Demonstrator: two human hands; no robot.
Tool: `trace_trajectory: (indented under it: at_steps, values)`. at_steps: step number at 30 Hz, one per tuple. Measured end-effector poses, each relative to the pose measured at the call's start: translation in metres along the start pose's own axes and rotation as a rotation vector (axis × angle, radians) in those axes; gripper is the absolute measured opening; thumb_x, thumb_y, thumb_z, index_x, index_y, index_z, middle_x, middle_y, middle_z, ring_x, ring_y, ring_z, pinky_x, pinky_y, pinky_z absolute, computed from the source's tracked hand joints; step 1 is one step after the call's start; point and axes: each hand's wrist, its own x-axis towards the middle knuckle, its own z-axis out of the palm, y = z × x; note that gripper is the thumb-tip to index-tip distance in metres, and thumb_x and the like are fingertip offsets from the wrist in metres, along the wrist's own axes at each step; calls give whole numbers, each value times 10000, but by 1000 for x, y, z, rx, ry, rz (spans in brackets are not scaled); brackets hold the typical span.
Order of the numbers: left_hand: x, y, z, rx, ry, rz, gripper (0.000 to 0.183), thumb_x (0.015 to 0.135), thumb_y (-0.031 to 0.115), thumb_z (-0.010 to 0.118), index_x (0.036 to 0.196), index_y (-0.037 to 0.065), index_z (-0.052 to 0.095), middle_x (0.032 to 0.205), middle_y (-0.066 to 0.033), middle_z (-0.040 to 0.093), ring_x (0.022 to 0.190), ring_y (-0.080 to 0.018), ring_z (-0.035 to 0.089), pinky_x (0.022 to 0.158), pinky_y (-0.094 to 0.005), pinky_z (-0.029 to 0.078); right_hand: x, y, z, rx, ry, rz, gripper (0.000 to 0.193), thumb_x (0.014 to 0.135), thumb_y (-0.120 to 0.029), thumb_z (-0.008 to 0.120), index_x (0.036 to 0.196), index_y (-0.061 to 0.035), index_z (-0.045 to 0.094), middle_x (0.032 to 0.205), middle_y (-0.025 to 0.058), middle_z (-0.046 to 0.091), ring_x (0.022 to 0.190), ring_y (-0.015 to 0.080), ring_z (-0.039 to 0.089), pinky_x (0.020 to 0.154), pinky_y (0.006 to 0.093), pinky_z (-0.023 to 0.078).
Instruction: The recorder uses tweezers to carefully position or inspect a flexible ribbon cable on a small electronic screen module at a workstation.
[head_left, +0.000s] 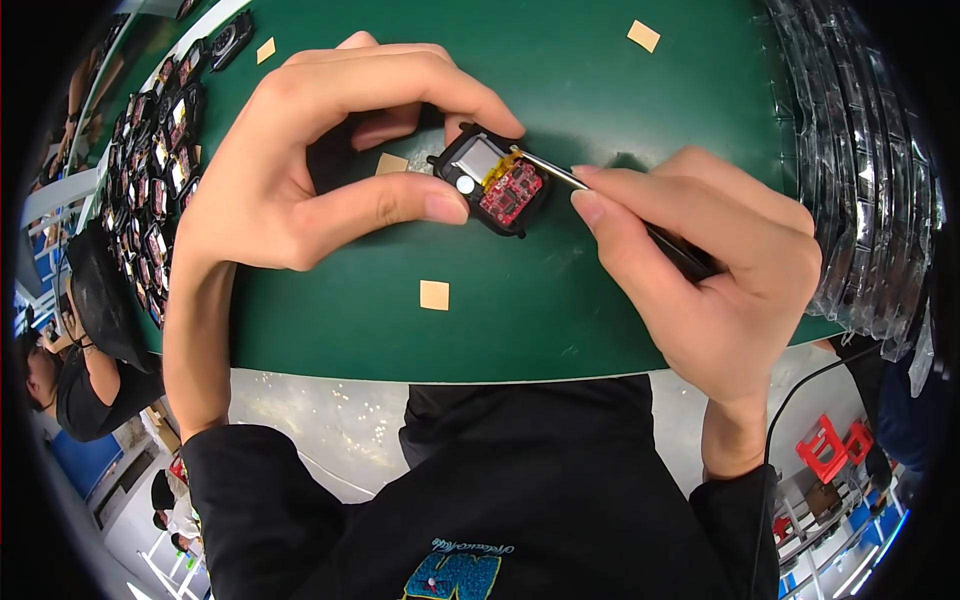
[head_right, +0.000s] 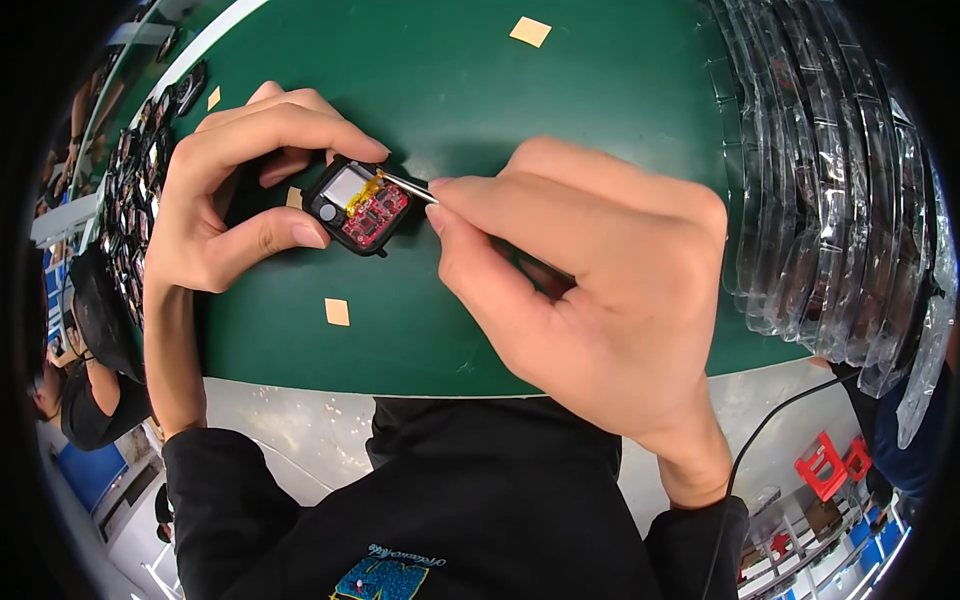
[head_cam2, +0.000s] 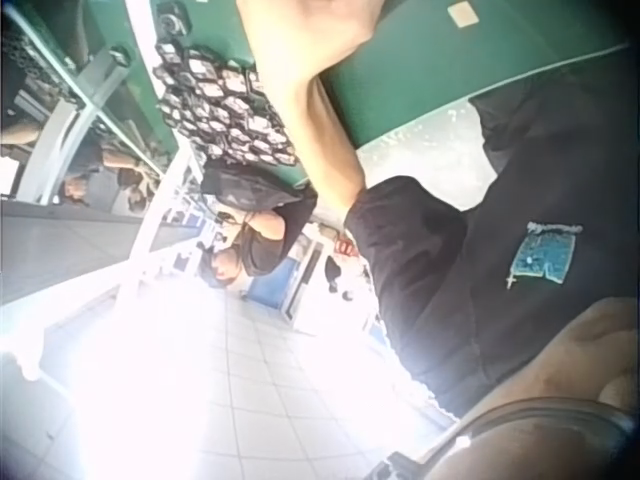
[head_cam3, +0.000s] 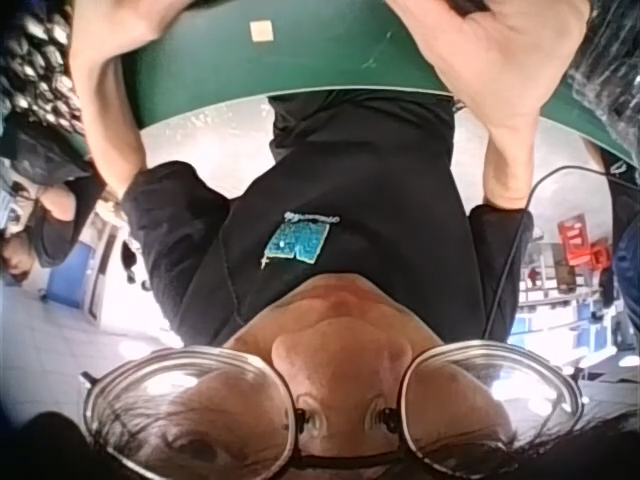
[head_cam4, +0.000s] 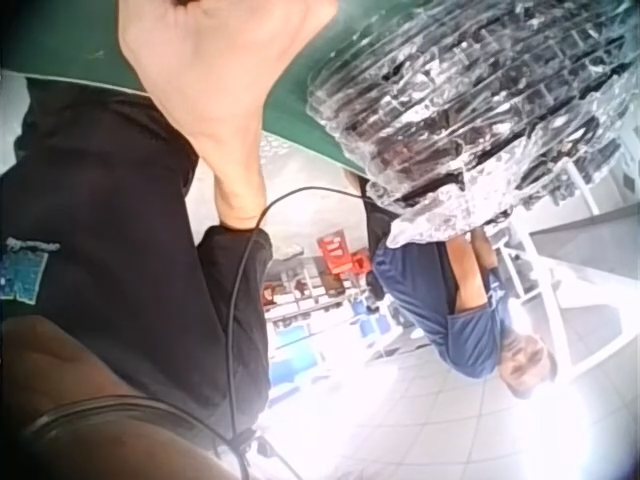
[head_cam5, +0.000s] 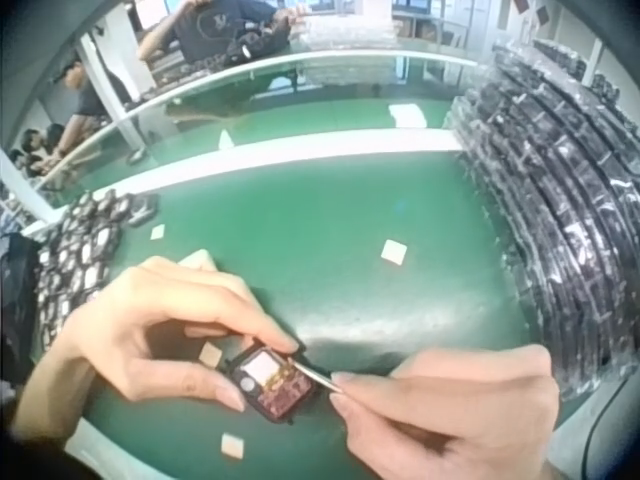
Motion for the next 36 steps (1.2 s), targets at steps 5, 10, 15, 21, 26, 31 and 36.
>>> trace_trajectory:
  at_steps: [5,10,15,21,26,31,36]
  values:
    - [2,2,0,18,-7,16,584,749,312,882,1230,-10,803,1073,-96,792,715,-141,454,743,-332,336,2,0,-2,-7,-19,-9,199,825,102,859,1002,11,867,701,35,670,597,92,579,549,248,395]
    - [2,3,1,25,-6,-5,580,748,310,879,1229,-5,806,1061,-93,790,711,-140,445,738,-330,335,1,0,-1,6,-18,14,190,829,99,856,999,13,867,699,33,662,597,88,571,552,248,394]
    - [1,3,2,33,-2,-2,583,743,304,878,1231,-7,806,1050,-88,790,718,-139,439,737,-325,333,1,1,0,-2,-28,-6,190,832,98,858,1003,16,865,699,33,661,600,85,566,554,247,392]
    - [3,9,-2,34,-34,-41,559,766,323,837,1210,-16,802,1049,-113,788,760,-173,523,765,-345,363,1,1,0,12,-27,-11,178,834,101,854,993,20,862,693,33,656,590,83,557,546,249,383]
    - [3,8,-2,123,-61,60,522,781,311,805,1175,-32,804,1027,-138,779,872,-244,663,806,-367,391,1,2,0,8,-35,-19,180,828,105,852,989,26,858,691,33,654,579,79,546,535,251,371]
    - [4,8,-1,112,-43,66,496,789,302,801,1155,-32,812,1006,-136,774,876,-247,674,812,-367,394,1,3,-1,21,-40,-17,183,819,109,850,983,28,855,689,33,655,575,76,545,530,251,365]
    - [3,9,-2,111,-52,59,528,755,301,830,1179,-13,813,1000,-120,775,822,-217,637,804,-355,389,0,1,-1,33,-30,-24,181,816,110,847,978,29,854,686,32,656,573,71,542,531,247,358]
